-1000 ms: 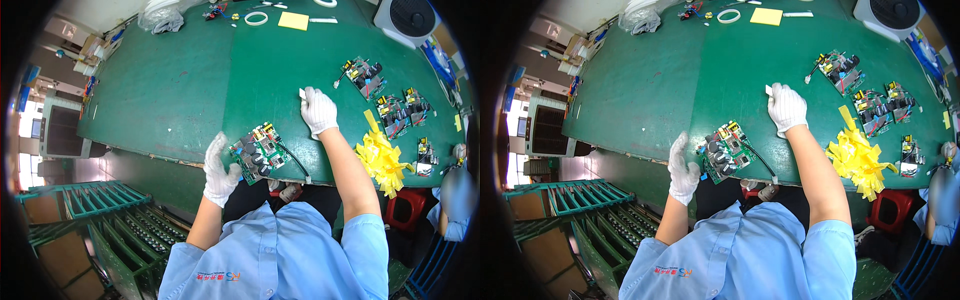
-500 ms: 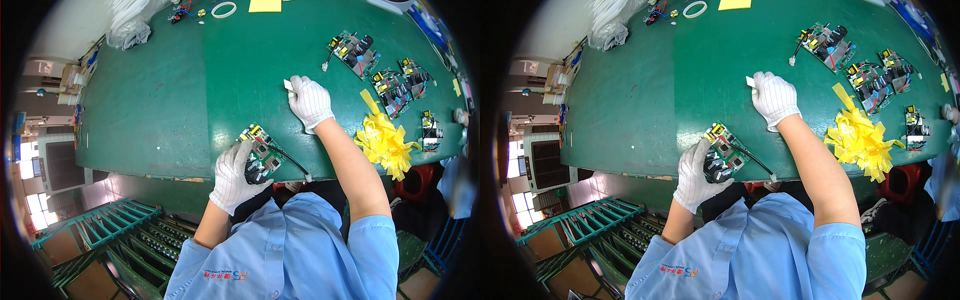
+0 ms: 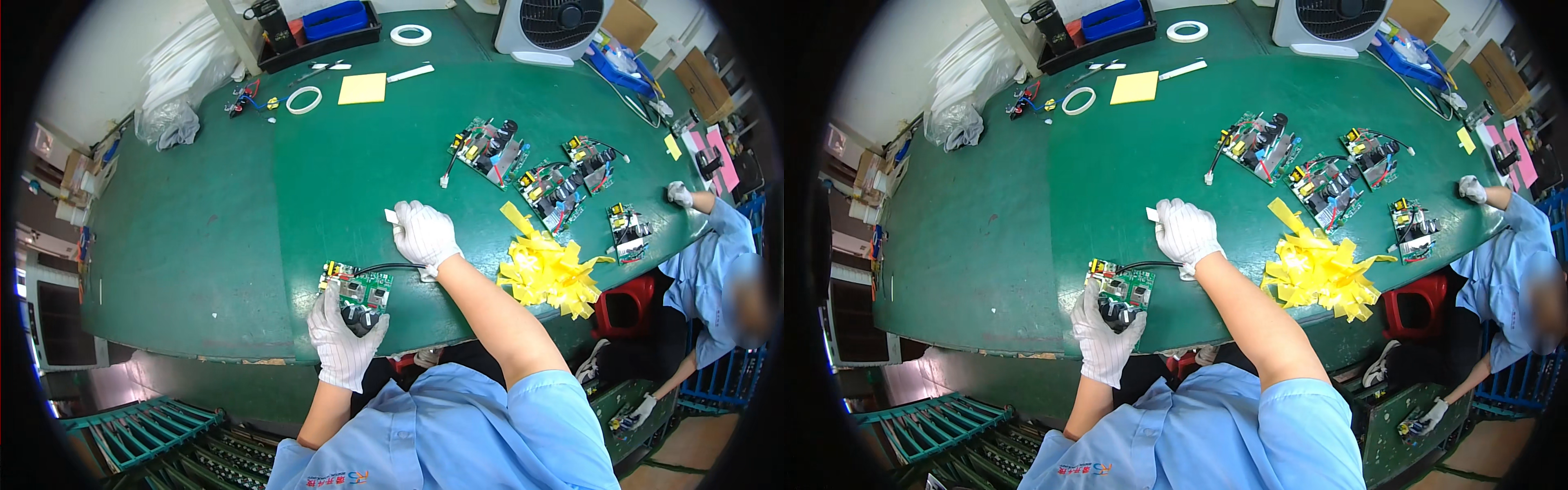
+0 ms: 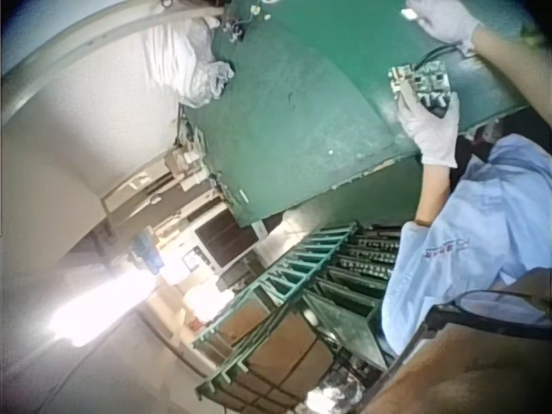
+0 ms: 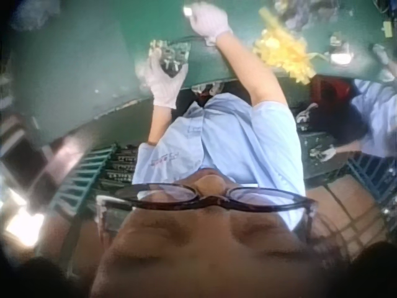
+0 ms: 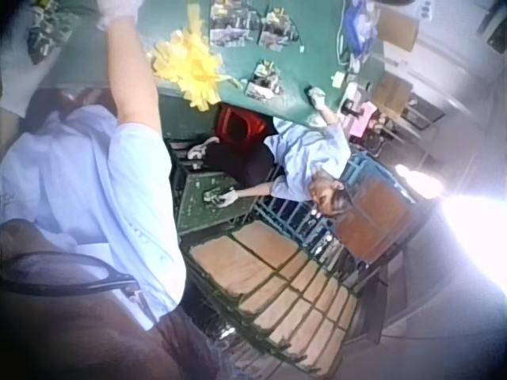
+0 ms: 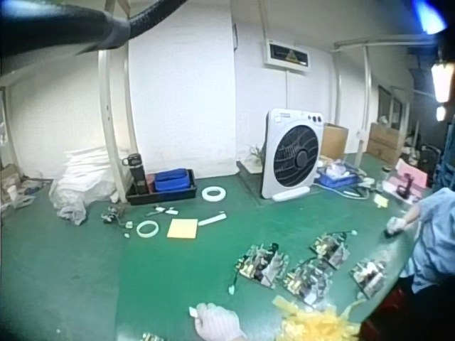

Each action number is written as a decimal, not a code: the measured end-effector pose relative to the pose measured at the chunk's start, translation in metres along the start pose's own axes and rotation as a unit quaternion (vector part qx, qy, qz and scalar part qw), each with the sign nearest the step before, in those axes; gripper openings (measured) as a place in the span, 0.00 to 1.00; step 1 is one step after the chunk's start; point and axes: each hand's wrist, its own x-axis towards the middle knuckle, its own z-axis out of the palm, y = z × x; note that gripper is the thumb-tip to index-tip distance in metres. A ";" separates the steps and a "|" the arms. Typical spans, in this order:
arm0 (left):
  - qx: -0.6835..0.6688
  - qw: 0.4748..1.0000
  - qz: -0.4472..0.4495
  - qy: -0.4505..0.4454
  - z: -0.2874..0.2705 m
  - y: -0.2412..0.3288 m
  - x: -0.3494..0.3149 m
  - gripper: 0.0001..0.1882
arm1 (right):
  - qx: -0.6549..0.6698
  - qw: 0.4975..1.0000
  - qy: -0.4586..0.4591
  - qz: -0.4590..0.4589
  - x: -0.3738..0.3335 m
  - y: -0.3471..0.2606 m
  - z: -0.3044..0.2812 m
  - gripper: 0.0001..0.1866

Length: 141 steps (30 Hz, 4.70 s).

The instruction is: Inspecting printed circuit boards and applying yellow adhesive labels.

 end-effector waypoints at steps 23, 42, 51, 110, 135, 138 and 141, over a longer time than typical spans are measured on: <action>-0.558 0.806 -0.198 0.007 -0.036 -0.071 -0.012 0.48 | -0.019 1.000 -0.002 -0.003 0.002 0.001 0.005 0.07; -0.409 0.868 -0.232 0.161 -0.006 -0.099 -0.004 0.26 | -0.012 1.000 0.012 -0.016 0.002 0.003 0.009 0.08; -0.390 0.883 -0.212 0.153 -0.004 -0.102 -0.006 0.27 | -0.012 1.000 0.010 -0.017 0.001 0.003 0.009 0.09; -0.408 0.874 -0.220 0.147 -0.009 -0.101 -0.006 0.28 | -0.020 1.000 -0.013 -0.009 0.002 0.000 0.006 0.12; -0.454 0.858 -0.187 0.151 -0.014 -0.107 -0.013 0.32 | -0.061 0.998 0.011 -0.025 0.003 0.000 0.013 0.09; -0.475 0.846 -0.186 0.152 -0.013 -0.108 -0.014 0.32 | -0.062 0.998 0.009 -0.025 0.003 0.001 0.013 0.10; -0.486 0.839 -0.186 0.159 -0.011 -0.108 -0.014 0.31 | -0.061 0.998 0.014 -0.032 0.003 0.001 0.013 0.10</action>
